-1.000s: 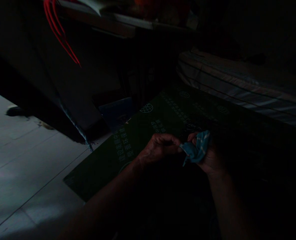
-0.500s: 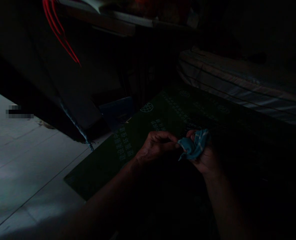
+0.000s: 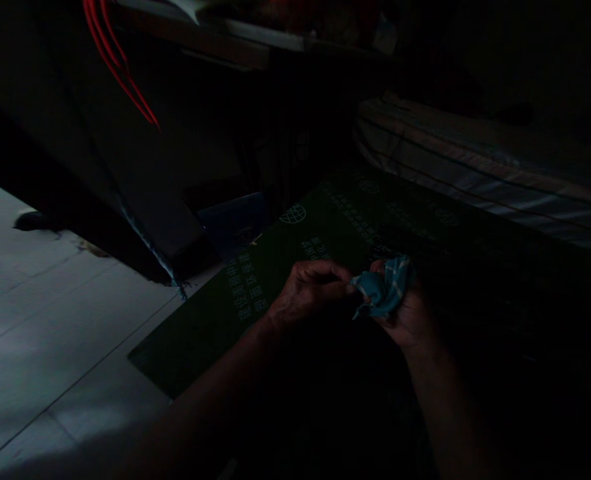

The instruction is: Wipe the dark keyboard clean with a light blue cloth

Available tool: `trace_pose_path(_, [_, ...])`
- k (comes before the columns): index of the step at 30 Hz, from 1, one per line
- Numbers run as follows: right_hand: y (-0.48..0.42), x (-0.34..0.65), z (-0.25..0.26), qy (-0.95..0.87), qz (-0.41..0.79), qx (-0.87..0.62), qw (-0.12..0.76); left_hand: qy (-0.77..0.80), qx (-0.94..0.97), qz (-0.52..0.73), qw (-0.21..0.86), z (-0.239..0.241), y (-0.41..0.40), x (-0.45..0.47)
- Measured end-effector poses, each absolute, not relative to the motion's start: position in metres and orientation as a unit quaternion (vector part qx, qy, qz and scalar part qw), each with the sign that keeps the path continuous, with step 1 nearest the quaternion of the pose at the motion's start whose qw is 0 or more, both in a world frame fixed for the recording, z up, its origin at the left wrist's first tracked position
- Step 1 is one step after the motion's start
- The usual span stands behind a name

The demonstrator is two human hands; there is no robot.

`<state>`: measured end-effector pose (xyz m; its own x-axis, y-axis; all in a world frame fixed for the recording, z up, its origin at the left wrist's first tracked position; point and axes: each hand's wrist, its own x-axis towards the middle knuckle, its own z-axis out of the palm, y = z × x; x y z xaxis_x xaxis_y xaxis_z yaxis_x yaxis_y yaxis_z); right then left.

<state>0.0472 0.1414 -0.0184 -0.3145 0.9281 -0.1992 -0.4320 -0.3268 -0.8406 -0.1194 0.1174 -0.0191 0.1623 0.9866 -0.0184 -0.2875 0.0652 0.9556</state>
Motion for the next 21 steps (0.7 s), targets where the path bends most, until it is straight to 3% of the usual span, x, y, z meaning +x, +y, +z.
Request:
trace_pose_path(12, [0.142, 0.05, -0.014, -0.347, 0.739, -0.36, 0.452, 0.323, 0.371, 0.51, 0.706, -0.028, 0.123, -0.108])
trace_pose_path(21, [0.144, 0.054, -0.024, -0.391, 0.711, -0.376, 0.448, 0.38, 0.392, 0.487, 0.681, -0.027, 0.124, -0.109])
